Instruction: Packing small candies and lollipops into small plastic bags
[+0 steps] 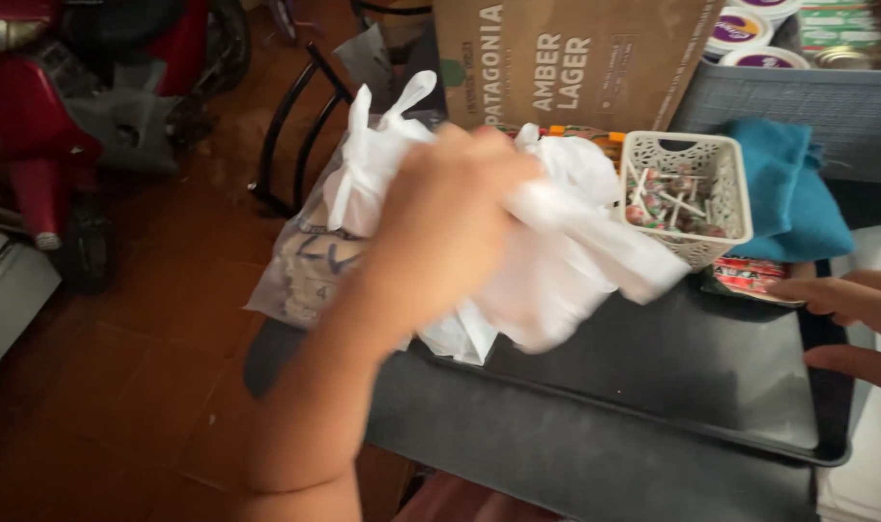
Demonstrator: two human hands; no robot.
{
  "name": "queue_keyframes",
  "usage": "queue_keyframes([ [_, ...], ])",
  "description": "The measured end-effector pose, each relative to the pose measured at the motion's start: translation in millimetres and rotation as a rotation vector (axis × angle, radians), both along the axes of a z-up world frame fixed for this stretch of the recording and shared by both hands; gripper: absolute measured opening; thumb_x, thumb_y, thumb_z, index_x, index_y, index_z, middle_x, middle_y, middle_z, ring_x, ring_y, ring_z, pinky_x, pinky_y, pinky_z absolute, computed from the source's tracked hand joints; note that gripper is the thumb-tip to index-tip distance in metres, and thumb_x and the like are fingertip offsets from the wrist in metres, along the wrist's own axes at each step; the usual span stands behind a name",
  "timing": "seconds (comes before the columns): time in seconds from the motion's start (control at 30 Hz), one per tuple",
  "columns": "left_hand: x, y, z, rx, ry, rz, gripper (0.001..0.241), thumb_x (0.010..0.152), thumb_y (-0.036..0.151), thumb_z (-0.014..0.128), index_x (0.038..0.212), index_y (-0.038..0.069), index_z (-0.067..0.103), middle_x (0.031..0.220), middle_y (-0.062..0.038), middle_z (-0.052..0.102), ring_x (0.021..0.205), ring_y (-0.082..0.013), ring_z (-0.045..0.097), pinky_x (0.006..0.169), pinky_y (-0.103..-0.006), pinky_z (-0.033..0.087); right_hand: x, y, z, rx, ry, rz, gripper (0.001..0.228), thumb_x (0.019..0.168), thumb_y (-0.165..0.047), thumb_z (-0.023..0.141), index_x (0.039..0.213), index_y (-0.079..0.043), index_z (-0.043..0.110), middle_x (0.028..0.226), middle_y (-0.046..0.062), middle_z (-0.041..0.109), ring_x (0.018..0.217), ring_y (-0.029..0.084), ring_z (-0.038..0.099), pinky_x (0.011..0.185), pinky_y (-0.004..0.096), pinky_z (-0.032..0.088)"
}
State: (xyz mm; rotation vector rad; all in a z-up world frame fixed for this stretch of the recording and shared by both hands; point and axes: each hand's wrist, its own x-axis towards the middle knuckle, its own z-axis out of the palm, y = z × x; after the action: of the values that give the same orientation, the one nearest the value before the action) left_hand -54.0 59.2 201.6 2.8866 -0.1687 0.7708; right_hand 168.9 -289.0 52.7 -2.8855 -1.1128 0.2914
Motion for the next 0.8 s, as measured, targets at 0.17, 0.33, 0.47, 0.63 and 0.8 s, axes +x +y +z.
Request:
queue_keyframes([
  [0.17,-32,58,30,-0.174,0.018,0.160,0.045,0.073,-0.010,0.039,0.093,0.014,0.072,0.088,-0.004,0.067,0.086,-0.0267,0.055,0.066,-0.0381,0.038,3,6,-8,-0.027,0.014,-0.047,0.088,0.063,-0.029,0.080,0.138,-0.052,0.040,0.104,-0.005,0.071,0.105,0.014,0.070,0.094,0.028,0.058],
  [0.33,-43,128,12,-0.272,0.200,0.159,0.027,0.078,0.001,0.049,0.092,0.010,0.071,0.088,-0.002,0.064,0.084,-0.0195,0.056,0.070,-0.0331,0.037,10,4,-20,-0.007,0.002,0.021,0.087,0.062,-0.032,0.080,0.138,-0.049,0.041,0.107,-0.006,0.069,0.108,0.011,0.067,0.092,0.028,0.059],
  [0.47,-33,168,-22,-0.273,0.325,0.096,0.048,0.072,-0.013,0.043,0.095,0.015,0.075,0.101,-0.002,0.068,0.100,-0.0194,0.058,0.096,-0.0399,0.033,7,6,-18,-0.059,-0.027,-0.011,0.084,0.062,-0.034,0.079,0.135,-0.051,0.043,0.105,-0.008,0.071,0.094,0.013,0.073,0.090,0.028,0.057],
  [0.63,-17,184,-70,-0.325,0.236,0.136,0.051,0.067,-0.009,0.039,0.089,0.021,0.074,0.106,0.002,0.061,0.104,-0.0211,0.052,0.095,-0.0340,0.026,3,7,-15,0.019,-0.010,0.008,0.081,0.060,-0.034,0.080,0.132,-0.050,0.047,0.099,-0.008,0.072,0.090,0.012,0.075,0.089,0.028,0.058],
  [0.8,-18,171,-66,-0.252,-0.021,0.091,0.052,0.064,-0.010,0.037,0.087,0.021,0.071,0.100,0.005,0.063,0.100,-0.0219,0.050,0.091,-0.0386,0.024,-5,17,0,-0.202,-0.153,0.109,0.085,0.064,-0.051,0.072,0.139,-0.050,0.032,0.104,-0.014,0.068,0.093,0.006,0.074,0.087,0.027,0.059],
])
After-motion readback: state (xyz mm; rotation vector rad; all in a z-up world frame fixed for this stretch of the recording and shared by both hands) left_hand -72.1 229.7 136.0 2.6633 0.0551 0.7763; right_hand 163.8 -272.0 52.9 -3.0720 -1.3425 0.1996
